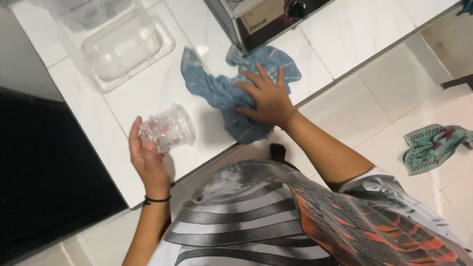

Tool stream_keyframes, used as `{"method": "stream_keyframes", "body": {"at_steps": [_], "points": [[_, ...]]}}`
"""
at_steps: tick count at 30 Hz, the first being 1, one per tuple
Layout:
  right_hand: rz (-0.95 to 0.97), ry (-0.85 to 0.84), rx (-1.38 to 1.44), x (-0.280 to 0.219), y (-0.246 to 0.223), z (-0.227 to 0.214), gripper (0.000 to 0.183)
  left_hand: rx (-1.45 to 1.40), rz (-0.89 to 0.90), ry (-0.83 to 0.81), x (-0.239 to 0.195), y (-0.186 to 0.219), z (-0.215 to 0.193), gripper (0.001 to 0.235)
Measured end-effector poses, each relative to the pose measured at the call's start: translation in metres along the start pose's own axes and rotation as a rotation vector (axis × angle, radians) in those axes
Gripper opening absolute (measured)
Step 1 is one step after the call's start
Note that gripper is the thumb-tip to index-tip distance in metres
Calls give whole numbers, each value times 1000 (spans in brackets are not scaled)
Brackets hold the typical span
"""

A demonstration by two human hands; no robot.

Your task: The person dries various kitchen items on a countertop using a blue cloth. They wipe a clear plastic container, a clear glass, a yellow plastic lid, and a white plastic container, placing each item aside after drying.

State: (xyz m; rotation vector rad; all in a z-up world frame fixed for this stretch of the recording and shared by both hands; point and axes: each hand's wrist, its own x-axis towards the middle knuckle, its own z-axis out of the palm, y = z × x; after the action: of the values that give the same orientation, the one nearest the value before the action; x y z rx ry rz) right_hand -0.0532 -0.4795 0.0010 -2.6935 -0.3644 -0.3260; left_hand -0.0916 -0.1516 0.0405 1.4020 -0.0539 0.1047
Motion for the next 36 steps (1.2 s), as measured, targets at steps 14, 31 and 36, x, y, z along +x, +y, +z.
{"method": "stream_keyframes", "body": {"at_steps": [14,31,36], "points": [[89,-17,-4,-45,199,-73,55,-345,-119,-8,-1,-35,93,61],[53,618,961,-13,188,-115,33,-376,-82,225,-9,-36,111,65],[-80,175,877,23,96,-70,40,-438,-137,194,-3,-32,77,65]]}}
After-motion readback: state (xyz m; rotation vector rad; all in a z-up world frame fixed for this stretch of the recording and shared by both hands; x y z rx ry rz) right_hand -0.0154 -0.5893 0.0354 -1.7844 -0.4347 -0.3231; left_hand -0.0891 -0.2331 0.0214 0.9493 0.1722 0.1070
